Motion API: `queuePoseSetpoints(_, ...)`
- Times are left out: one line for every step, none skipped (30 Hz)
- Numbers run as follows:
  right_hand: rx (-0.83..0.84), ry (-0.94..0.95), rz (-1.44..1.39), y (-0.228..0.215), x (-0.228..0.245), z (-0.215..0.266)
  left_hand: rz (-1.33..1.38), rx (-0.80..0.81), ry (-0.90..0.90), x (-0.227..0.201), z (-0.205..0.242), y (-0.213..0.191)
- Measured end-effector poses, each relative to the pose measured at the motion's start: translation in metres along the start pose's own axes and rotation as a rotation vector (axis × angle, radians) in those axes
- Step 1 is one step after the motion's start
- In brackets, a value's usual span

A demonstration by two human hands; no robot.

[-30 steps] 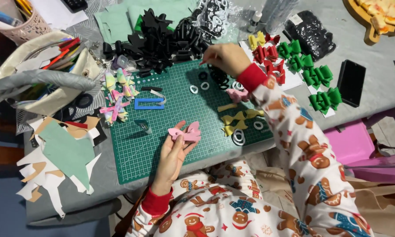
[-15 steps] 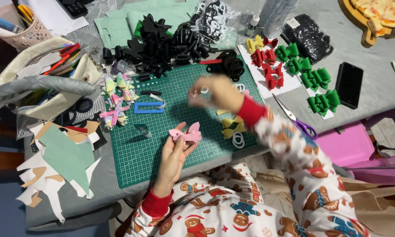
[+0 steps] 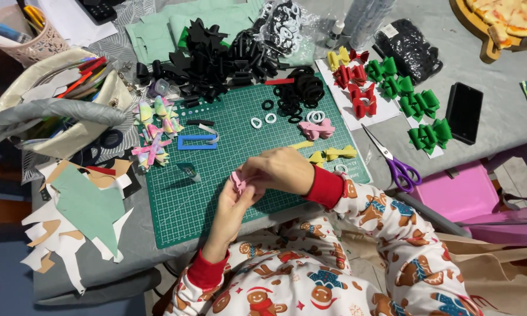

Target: Assembling decorative bows and butterfly shapes from pre-cut craft materials on a workspace.

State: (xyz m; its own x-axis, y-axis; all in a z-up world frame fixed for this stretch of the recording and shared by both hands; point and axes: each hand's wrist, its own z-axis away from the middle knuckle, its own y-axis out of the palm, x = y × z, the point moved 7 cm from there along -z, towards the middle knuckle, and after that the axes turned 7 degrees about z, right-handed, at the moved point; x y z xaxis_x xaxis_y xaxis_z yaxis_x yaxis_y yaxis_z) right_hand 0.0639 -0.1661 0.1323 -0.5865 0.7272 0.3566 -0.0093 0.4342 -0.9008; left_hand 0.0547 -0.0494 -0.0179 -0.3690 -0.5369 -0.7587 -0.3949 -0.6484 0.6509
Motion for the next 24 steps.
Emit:
queuePoseSetpoints(0.000,-0.001,0.000,0.000,0.000,-0.001,0.000,0.000,0.001,0.000,0.000,-0.002)
queuePoseSetpoints(-0.012,-0.011,-0.014,0.000,0.000,-0.001,-0.035,0.014,-0.006,0.000,0.001,-0.003)
queuePoseSetpoints(-0.024,-0.021,-0.028,0.000,0.001,-0.001,-0.070,0.029,-0.012,0.001,0.002,-0.004)
queuePoseSetpoints(-0.024,-0.020,-0.028,0.002,-0.003,-0.003,-0.071,0.029,-0.013,0.002,0.003,-0.006)
queuePoseSetpoints(-0.016,0.001,-0.074,0.004,-0.009,-0.005,-0.076,0.036,-0.008,0.002,0.004,-0.008)
queuePoseSetpoints(-0.006,0.022,-0.121,0.006,-0.014,-0.007,-0.080,0.043,-0.003,0.003,0.006,-0.009)
queuePoseSetpoints(-0.006,0.023,-0.122,0.007,-0.020,-0.011,-0.080,0.042,-0.004,-0.003,0.007,-0.004)
queuePoseSetpoints(-0.083,0.036,-0.179,0.002,-0.027,-0.015,-0.080,0.028,-0.036,-0.007,0.008,0.000)
queuePoseSetpoints(-0.161,0.047,-0.236,-0.003,-0.035,-0.018,-0.080,0.013,-0.067,-0.010,0.009,0.004)
queuePoseSetpoints(-0.161,0.049,-0.236,0.001,-0.041,-0.019,-0.080,0.014,-0.069,-0.012,0.011,0.007)
queuePoseSetpoints(-0.125,0.097,-0.207,0.007,-0.050,-0.021,-0.075,0.039,-0.056,-0.016,0.013,0.011)
queuePoseSetpoints(-0.088,0.145,-0.177,0.013,-0.059,-0.023,-0.070,0.065,-0.043,-0.019,0.014,0.015)
queuePoseSetpoints(-0.090,0.148,-0.178,0.010,-0.053,-0.022,-0.071,0.067,-0.045,-0.019,0.015,0.016)
queuePoseSetpoints(-0.141,0.113,-0.056,0.001,-0.045,-0.023,-0.029,0.064,-0.058,-0.019,0.016,0.016)
queuePoseSetpoints(-0.191,0.078,0.066,-0.006,-0.037,-0.023,0.013,0.060,-0.071,-0.019,0.017,0.016)
queuePoseSetpoints(-0.190,0.075,0.066,-0.010,-0.028,-0.019,0.014,0.059,-0.068,-0.011,0.016,0.007)
queuePoseSetpoints(-0.157,0.065,0.015,-0.011,-0.019,-0.015,0.025,0.031,-0.069,-0.003,0.015,-0.003)
queuePoseSetpoints(-0.124,0.058,-0.039,-0.012,-0.010,-0.010,0.034,0.003,-0.075,0.006,0.016,-0.013)
queuePoseSetpoints(-0.123,0.059,-0.040,-0.015,-0.001,-0.006,0.034,0.002,-0.075,0.010,0.016,-0.017)
queuePoseSetpoints(-0.059,-0.015,-0.113,-0.014,0.013,-0.002,0.051,-0.003,-0.062,0.013,0.016,-0.022)
queuePoseSetpoints(0.006,-0.089,-0.186,-0.013,0.027,0.003,0.068,-0.009,-0.050,0.016,0.015,-0.027)
queuePoseSetpoints(0.004,-0.087,-0.186,-0.012,0.030,0.005,0.067,-0.007,-0.052,0.016,0.015,-0.027)
queuePoseSetpoints(-0.010,-0.078,-0.131,-0.012,0.032,0.008,0.033,-0.004,-0.032,0.014,0.015,-0.026)
queuePoseSetpoints(-0.022,-0.066,-0.079,-0.011,0.034,0.012,0.000,-0.002,-0.016,0.013,0.016,-0.025)
